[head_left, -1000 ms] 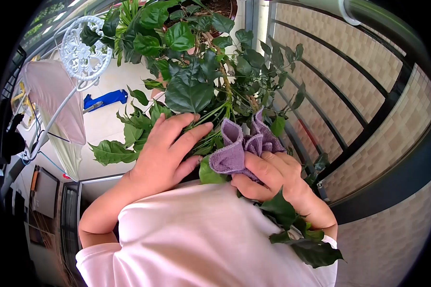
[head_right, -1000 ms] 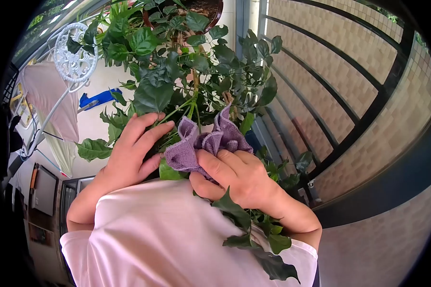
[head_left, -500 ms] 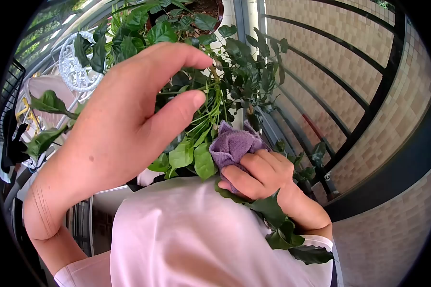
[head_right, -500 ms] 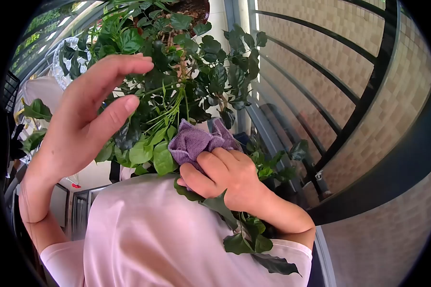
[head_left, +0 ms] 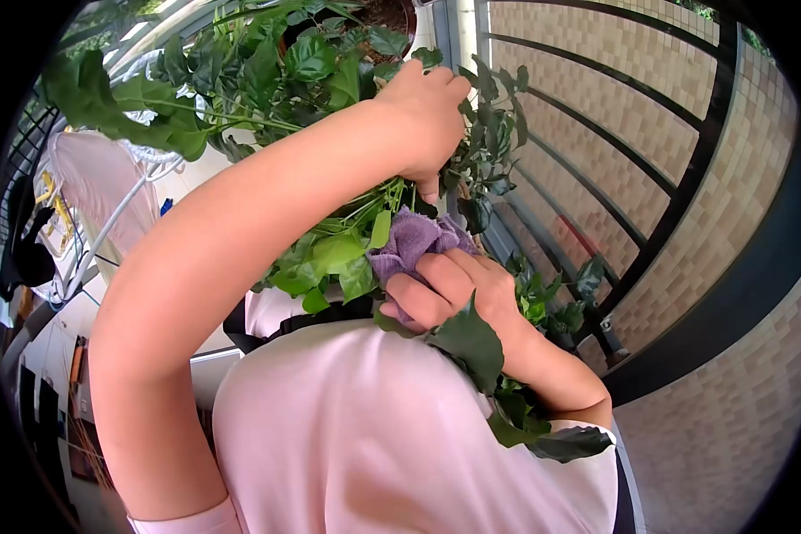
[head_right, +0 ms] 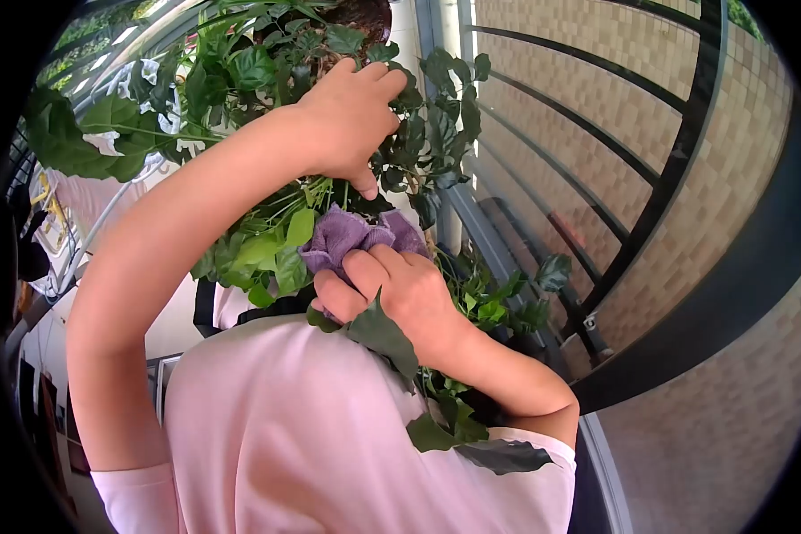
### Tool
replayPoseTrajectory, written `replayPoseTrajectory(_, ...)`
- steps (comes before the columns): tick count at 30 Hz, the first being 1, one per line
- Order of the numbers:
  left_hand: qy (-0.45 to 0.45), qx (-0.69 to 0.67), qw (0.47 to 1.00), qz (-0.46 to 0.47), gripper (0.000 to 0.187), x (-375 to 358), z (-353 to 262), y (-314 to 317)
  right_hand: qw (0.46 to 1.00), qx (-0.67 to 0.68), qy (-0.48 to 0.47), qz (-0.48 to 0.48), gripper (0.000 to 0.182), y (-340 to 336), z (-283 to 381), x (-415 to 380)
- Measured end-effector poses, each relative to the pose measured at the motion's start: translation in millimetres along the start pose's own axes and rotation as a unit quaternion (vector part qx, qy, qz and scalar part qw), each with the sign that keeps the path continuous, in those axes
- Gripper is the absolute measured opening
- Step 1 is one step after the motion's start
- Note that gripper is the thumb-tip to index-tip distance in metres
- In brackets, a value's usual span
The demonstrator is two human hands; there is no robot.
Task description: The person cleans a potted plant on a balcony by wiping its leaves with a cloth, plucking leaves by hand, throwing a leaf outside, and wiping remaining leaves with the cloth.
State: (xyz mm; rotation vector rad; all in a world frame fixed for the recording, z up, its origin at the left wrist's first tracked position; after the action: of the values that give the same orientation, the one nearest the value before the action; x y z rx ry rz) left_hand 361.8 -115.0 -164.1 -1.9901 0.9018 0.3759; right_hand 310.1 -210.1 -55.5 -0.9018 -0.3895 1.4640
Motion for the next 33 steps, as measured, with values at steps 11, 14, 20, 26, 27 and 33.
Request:
replayPoseTrajectory(11,0.010,-0.155,0.987,-0.042,0.027,2,16,23,0.999,-0.041,0.029,-0.016,0.032,12,-9,-16)
replayPoseTrajectory(14,-0.013,-0.289,0.950,-0.121,0.023,-13,32,47,0.998,-0.035,0.048,-0.023,0.032,19,-10,-22)
replayPoseTrajectory(20,0.047,-0.396,0.874,-0.279,0.027,-27,35,79,0.940,0.208,0.248,-0.106,0.021,28,-39,-42)
replayPoseTrajectory(26,0.036,-0.413,0.866,-0.279,0.033,-35,31,85,0.719,0.508,0.457,-0.130,0.032,54,-99,-59)
replayPoseTrajectory(27,0.040,-0.410,0.868,-0.276,0.033,-37,30,83,0.736,0.501,0.438,-0.122,0.034,52,-102,-54)
replayPoseTrajectory(33,0.058,-0.403,0.857,-0.314,0.032,-33,27,81,0.800,0.507,0.293,-0.129,0.039,36,-104,1)
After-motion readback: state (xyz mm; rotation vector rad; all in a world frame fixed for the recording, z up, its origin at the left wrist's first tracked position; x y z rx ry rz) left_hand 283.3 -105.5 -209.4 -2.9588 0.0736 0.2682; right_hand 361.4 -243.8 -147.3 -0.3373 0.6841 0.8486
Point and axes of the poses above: each hand's wrist, its own x-axis towards the middle knuckle, its own y-axis out of the palm, z = x × y, the point moved 5 cm from there along x, towards the middle knuckle, and after that the axes turned 3 degrees about z, right-handed, at the moved point
